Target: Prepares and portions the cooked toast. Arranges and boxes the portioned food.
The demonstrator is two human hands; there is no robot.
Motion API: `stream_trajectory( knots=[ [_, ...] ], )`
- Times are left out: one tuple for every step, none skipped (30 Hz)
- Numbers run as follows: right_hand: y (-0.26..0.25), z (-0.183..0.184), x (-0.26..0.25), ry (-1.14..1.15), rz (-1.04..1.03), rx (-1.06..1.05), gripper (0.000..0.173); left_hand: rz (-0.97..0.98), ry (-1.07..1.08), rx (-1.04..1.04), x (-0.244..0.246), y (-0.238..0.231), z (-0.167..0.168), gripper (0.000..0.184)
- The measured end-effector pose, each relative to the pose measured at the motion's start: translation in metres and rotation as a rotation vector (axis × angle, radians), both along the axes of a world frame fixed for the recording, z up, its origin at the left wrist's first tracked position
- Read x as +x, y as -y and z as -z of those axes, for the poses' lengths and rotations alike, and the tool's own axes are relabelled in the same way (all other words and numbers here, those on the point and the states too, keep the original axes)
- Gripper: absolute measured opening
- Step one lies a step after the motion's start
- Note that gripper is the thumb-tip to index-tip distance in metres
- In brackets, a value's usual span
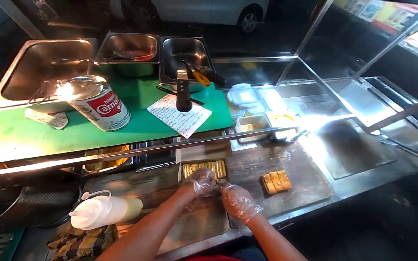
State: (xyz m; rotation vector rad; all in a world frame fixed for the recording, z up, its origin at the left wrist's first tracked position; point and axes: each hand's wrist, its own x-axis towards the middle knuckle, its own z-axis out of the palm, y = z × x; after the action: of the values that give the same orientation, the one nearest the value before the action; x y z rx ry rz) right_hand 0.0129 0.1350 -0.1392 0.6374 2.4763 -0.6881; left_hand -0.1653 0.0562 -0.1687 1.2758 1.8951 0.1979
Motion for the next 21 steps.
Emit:
stream_trajectory(
  knots=[
    [0.002,-0.002,-0.001,0.032,-0.005,0.008,0.038,-0.027,0.032,0.044,-0.006,0.003,0.004,0.030],
    [0.004,-0.003,-0.001,0.045,-0.005,0.020,0.038,-0.052,0.057,0.076,-0.010,0.005,0.007,0.028],
    [0.005,-0.004,-0.001,0.051,-0.001,0.028,0.038,-0.074,0.074,0.083,-0.013,0.007,0.006,0.027],
    [0.005,-0.005,-0.001,0.057,0.000,0.031,0.038,-0.094,0.082,0.070,-0.014,0.008,0.002,0.027],
    [0.004,-0.005,-0.002,0.067,-0.002,0.029,0.037,-0.108,0.085,0.049,-0.014,0.008,-0.002,0.026],
    [0.003,-0.005,-0.002,0.069,-0.005,0.025,0.037,-0.114,0.080,0.040,-0.013,0.008,-0.003,0.026],
    [0.001,-0.004,-0.002,0.065,-0.010,0.020,0.037,-0.118,0.076,0.047,-0.011,0.008,-0.004,0.026],
    [-0.002,-0.003,-0.002,0.047,-0.014,0.014,0.038,-0.115,0.071,0.050,-0.009,0.009,-0.003,0.026],
    [-0.003,-0.001,0.001,0.012,-0.012,0.007,0.038,-0.105,0.057,0.038,-0.007,0.011,-0.004,0.028],
    [-0.005,0.000,0.005,-0.048,0.002,0.000,0.039,-0.090,0.023,0.006,-0.004,0.014,-0.007,0.032],
    [-0.008,0.001,0.012,-0.116,0.025,-0.017,0.040,-0.088,-0.033,-0.045,0.001,0.017,-0.012,0.038],
    [-0.011,0.000,0.020,-0.198,0.056,-0.041,0.041,-0.090,-0.098,-0.108,0.007,0.020,-0.020,0.042],
    [-0.017,-0.002,0.030,-0.282,0.095,-0.069,0.041,-0.094,-0.159,-0.171,0.013,0.021,-0.029,0.044],
    [-0.023,0.000,0.042,-0.379,0.145,-0.080,0.040,-0.099,-0.207,-0.220,0.020,0.021,-0.034,0.043],
    [-0.029,0.006,0.055,-0.478,0.195,-0.079,0.038,-0.110,-0.235,-0.251,0.026,0.021,-0.034,0.041],
    [-0.036,0.014,0.068,-0.560,0.231,-0.067,0.036,-0.123,-0.254,-0.258,0.032,0.021,-0.032,0.038],
    [-0.044,0.023,0.081,-0.629,0.255,-0.043,0.036,-0.128,-0.264,-0.259,0.037,0.019,-0.029,0.037],
    [-0.054,0.030,0.092,-0.700,0.271,-0.016,0.035,-0.131,-0.271,-0.257,0.040,0.016,-0.028,0.036],
    [-0.066,0.034,0.104,-0.747,0.283,0.007,0.034,-0.139,-0.275,-0.255,0.044,0.011,-0.028,0.035],
    [-0.078,0.036,0.116,-0.769,0.297,0.023,0.033,-0.154,-0.284,-0.261,0.050,0.007,-0.027,0.034],
    [-0.091,0.036,0.129,-0.792,0.319,0.034,0.032,-0.172,-0.305,-0.273,0.055,0.005,-0.027,0.035]
  ],
)
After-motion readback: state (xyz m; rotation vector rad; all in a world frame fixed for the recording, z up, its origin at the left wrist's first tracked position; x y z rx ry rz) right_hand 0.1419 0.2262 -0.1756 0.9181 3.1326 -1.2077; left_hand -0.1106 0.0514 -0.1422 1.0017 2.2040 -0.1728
